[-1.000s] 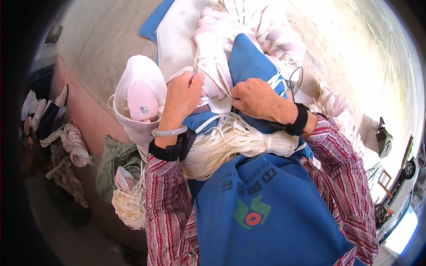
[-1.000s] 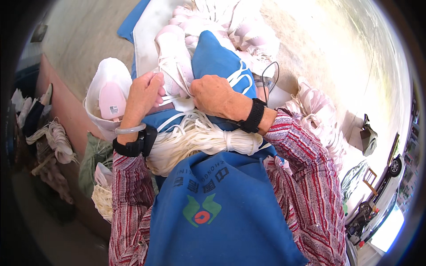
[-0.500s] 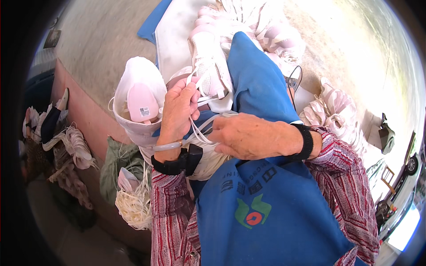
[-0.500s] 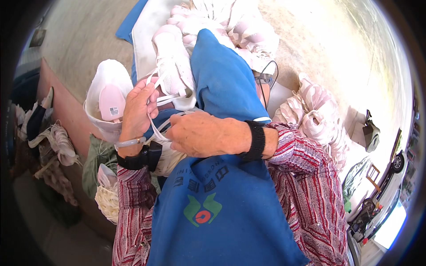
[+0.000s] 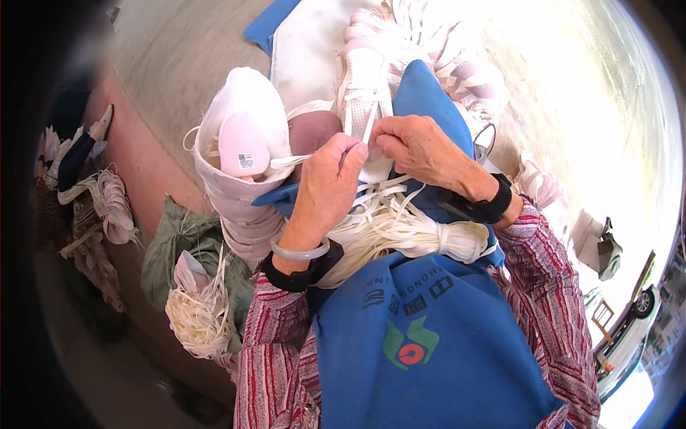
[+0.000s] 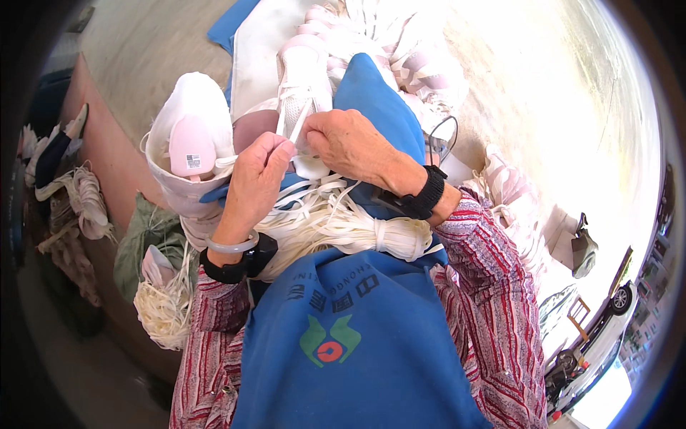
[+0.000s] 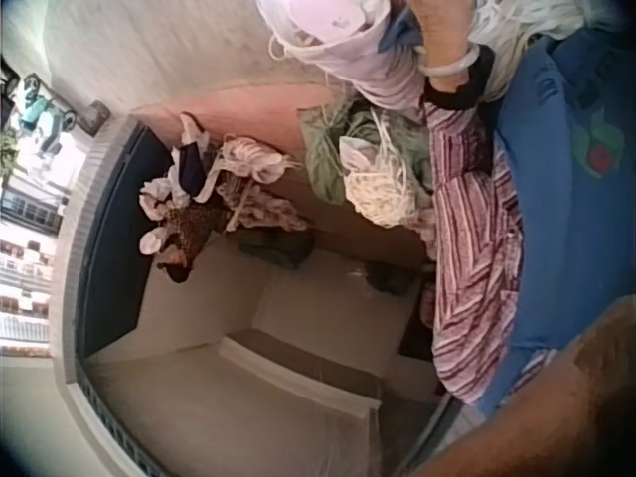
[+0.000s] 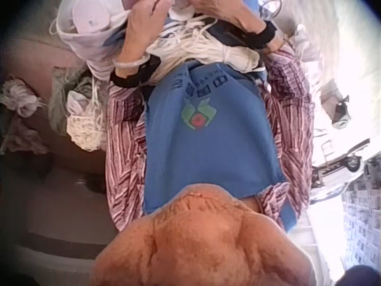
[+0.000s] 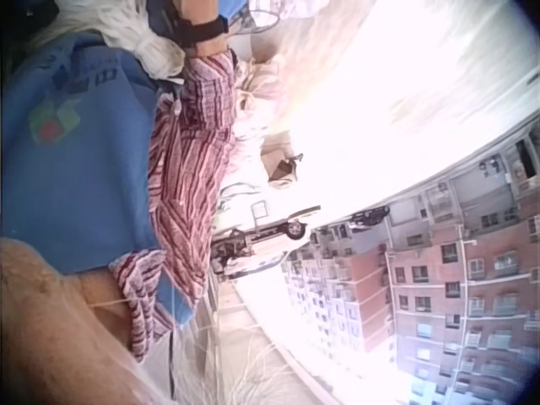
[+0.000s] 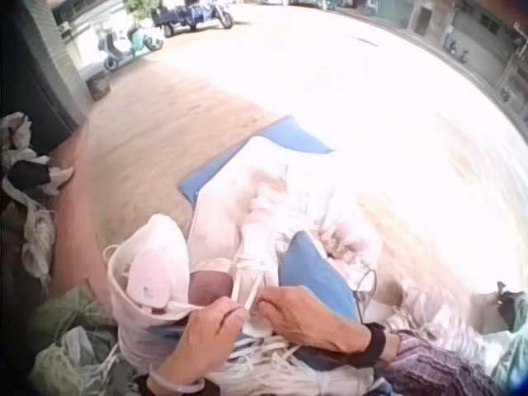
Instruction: The person laces a shoe by threading laces through the eyelets and pulling them tight.
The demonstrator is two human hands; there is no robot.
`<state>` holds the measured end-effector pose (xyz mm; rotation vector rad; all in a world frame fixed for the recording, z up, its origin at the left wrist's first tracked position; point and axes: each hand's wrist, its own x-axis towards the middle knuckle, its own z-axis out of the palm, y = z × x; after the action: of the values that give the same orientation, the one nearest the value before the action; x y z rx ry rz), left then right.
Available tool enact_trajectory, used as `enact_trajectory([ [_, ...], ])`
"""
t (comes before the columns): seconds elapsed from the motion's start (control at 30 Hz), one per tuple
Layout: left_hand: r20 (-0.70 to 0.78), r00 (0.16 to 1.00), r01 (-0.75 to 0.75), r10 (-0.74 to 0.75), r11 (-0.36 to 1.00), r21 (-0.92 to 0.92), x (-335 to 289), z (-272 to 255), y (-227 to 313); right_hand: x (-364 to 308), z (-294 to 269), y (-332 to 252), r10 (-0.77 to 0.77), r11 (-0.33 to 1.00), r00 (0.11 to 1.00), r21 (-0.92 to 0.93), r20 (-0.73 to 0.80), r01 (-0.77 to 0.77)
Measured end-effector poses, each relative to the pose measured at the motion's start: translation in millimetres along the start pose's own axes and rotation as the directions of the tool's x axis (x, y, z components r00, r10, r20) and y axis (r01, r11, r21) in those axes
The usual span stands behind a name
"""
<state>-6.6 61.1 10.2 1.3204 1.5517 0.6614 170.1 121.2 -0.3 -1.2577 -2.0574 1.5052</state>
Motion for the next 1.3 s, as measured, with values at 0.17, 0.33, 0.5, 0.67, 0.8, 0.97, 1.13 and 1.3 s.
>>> enact_trajectory([
  [0.17,0.033,0.995,-0.094,0.097,0.993,-0.073,-15.6,13.6,17.2,0.9,-2.3,-4.1,0.126,0.989,0.984,0.095,-0.129,-0.115],
  [0.33,0.019,0.982,-0.188,0.19,0.979,-0.078,-19.3,21.2,17.3,1.3,-5.5,-5.5,0.281,0.946,0.96,0.169,0.003,-0.278],
  [0.5,0.076,0.981,-0.169,0.181,0.975,-0.144,-18.7,17.6,18.3,9.4,1.6,-1.0,0.287,0.927,0.957,0.239,0.047,-0.29],
  [0.67,0.135,0.978,-0.111,0.159,0.945,-0.309,-17.9,11.4,11.5,17.9,9.4,-2.4,0.314,0.802,0.938,0.486,0.15,-0.346],
  [0.8,0.327,0.942,0.058,0.077,0.921,-0.384,-16.9,5.8,17.4,22.9,15.7,-12.5,0.403,0.66,0.886,0.599,0.229,-0.454],
  [0.97,0.158,0.986,0.031,0.05,0.88,-0.474,-33.1,-28.3,0.0,15.5,5.9,1.4,0.439,0.439,0.869,0.79,0.227,-0.428],
  [1.13,-0.096,0.994,-0.071,-0.048,0.377,-0.923,-57.0,-81.4,-26.1,1.8,-20.5,22.4,0.369,0.482,0.894,0.77,0.254,-0.418],
  [1.3,-0.348,0.937,-0.349,0.039,0.059,-0.935,-82.0,-143.7,-47.7,-21.2,-69.1,47.3,0.458,0.643,0.858,0.581,0.231,-0.5],
])
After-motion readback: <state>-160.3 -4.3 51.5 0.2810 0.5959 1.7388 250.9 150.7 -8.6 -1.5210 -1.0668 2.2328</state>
